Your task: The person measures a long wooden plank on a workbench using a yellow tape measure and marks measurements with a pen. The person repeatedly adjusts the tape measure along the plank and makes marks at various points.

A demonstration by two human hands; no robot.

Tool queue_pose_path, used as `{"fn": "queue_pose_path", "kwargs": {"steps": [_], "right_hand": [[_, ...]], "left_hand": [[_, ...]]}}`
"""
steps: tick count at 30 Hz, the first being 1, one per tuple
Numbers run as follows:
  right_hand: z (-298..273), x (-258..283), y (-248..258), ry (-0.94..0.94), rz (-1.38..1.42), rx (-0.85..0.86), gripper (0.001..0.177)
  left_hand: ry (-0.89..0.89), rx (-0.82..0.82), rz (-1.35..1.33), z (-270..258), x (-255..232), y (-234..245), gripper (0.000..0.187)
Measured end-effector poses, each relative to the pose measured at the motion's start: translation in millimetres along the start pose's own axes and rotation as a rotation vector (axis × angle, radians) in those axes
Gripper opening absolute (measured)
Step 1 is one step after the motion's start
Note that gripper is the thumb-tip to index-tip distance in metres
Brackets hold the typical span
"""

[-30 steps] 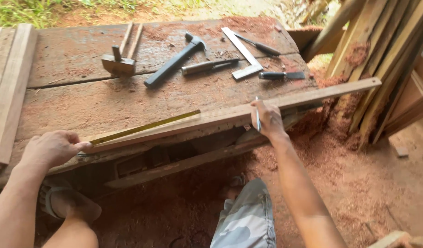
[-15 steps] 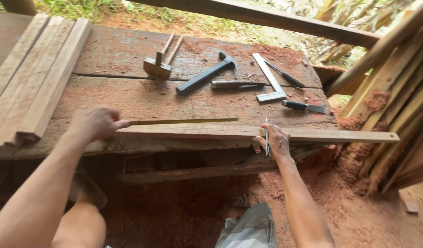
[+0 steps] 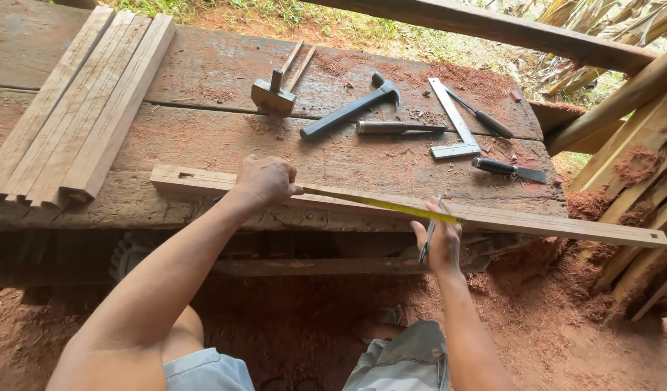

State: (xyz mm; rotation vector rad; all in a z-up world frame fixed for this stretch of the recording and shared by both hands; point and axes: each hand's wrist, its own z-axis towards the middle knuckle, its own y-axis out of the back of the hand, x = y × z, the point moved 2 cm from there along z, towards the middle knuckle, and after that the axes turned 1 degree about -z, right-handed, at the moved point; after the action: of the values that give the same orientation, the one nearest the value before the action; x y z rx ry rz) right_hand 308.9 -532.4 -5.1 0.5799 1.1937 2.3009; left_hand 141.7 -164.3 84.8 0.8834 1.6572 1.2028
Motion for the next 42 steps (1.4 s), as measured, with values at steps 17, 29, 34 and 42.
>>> {"fn": "queue_pose_path", "kwargs": {"steps": [17, 29, 34, 42], "right_hand": [[-3, 73, 15, 0.048, 0.169, -0.463, 0.018], [44, 55, -15, -0.085, 0.136, -0.064, 0.023], [44, 49, -19, -0.079, 0.199, -0.086, 0.022], [45, 38, -27, -0.016, 0.192, -0.024, 0.023]], "left_hand": [[-0.056, 0.025, 0.044, 13, -40, -5, 0.035], [-0.02, 0.01, 0.084, 20, -46, -12, 0.034], [0.0, -0.002, 0.076, 29, -44, -19, 0.026], [0.049, 0.118, 0.101, 24, -51, -8, 0.021]]}}
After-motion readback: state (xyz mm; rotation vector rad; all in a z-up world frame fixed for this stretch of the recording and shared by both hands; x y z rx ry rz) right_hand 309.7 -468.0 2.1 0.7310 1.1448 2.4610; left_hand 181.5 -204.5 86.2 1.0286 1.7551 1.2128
